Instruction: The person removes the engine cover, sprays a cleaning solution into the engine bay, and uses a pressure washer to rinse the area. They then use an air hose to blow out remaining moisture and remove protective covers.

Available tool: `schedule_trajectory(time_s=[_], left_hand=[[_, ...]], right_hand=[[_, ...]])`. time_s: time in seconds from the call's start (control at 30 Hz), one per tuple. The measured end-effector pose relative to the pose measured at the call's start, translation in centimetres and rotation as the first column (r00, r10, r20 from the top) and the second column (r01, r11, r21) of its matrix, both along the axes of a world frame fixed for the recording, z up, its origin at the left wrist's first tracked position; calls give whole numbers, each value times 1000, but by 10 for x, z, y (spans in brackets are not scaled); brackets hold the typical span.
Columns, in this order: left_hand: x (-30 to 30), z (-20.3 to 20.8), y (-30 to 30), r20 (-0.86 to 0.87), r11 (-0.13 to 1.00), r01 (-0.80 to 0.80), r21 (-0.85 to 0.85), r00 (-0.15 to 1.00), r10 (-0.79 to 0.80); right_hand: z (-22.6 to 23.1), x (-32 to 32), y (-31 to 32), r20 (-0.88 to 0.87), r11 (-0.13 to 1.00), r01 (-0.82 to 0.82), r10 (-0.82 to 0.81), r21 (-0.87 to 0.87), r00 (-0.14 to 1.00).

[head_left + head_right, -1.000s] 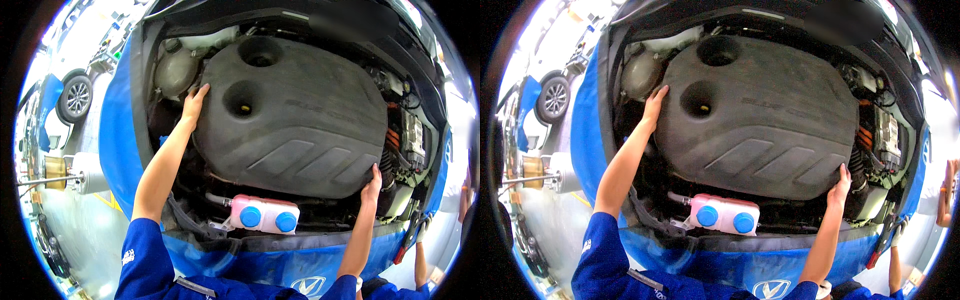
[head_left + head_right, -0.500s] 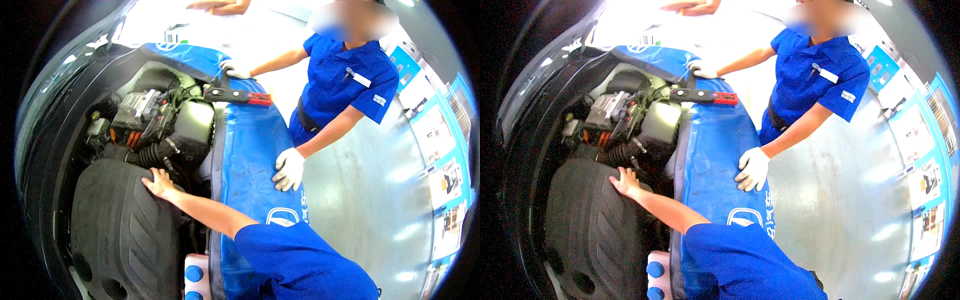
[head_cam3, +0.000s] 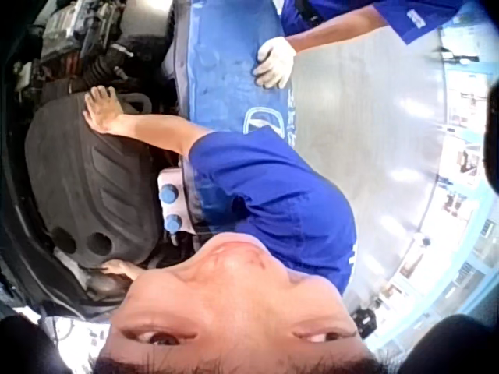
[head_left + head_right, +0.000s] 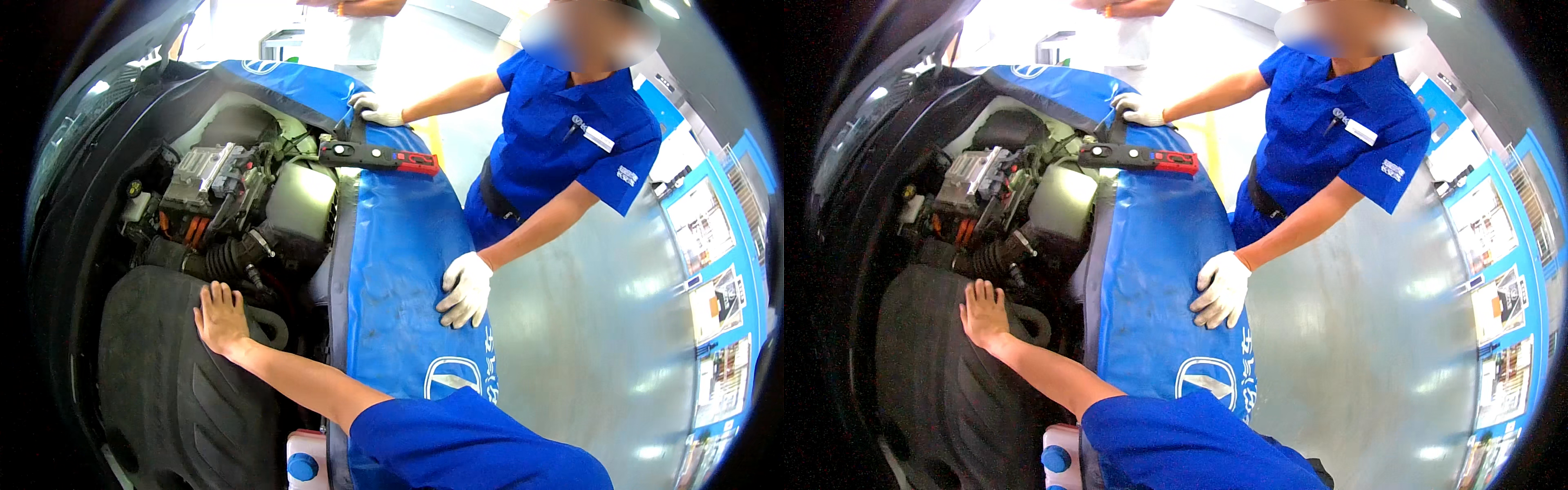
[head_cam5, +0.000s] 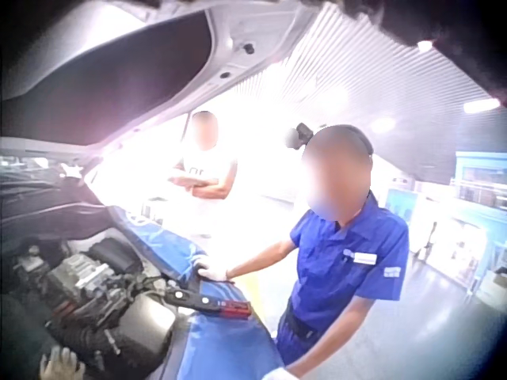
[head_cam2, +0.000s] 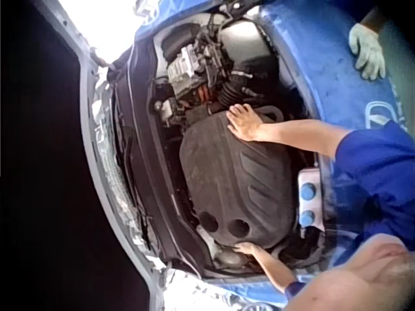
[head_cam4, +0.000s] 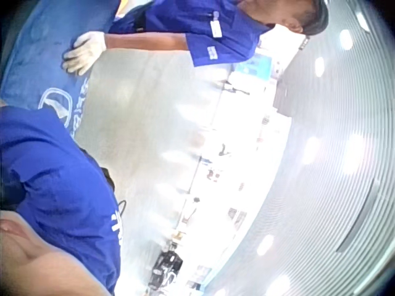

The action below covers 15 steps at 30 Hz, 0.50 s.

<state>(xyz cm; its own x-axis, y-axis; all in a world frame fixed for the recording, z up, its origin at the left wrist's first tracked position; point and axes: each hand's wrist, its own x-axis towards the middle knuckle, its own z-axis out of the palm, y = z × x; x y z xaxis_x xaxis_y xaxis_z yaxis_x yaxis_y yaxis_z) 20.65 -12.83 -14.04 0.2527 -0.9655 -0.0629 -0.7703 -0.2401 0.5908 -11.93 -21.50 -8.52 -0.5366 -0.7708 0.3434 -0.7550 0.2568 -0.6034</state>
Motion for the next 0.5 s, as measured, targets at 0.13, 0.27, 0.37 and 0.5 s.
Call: schedule_trajectory(time_s=[0.13, 0.27, 0.37, 0.5], left_hand=[[21, -4, 0, 92, 1000, -24, -6, 995, 25], [61, -12, 2, 202, 997, -75, 23, 977, 69], [74, 1, 6, 258, 995, -101, -11, 961, 100], [87, -5, 22, 284, 988, -149, -43, 946, 155]], right_hand=[[-8, 18, -22, -130, 991, 26, -9, 129, 992], [3, 23, -13, -35, 992, 36, -32, 123, 999], [-12, 20, -11, 9, 999, 21, -22, 38, 1000], [-5, 28, -24, -23, 990, 5, -1, 140, 1000]])
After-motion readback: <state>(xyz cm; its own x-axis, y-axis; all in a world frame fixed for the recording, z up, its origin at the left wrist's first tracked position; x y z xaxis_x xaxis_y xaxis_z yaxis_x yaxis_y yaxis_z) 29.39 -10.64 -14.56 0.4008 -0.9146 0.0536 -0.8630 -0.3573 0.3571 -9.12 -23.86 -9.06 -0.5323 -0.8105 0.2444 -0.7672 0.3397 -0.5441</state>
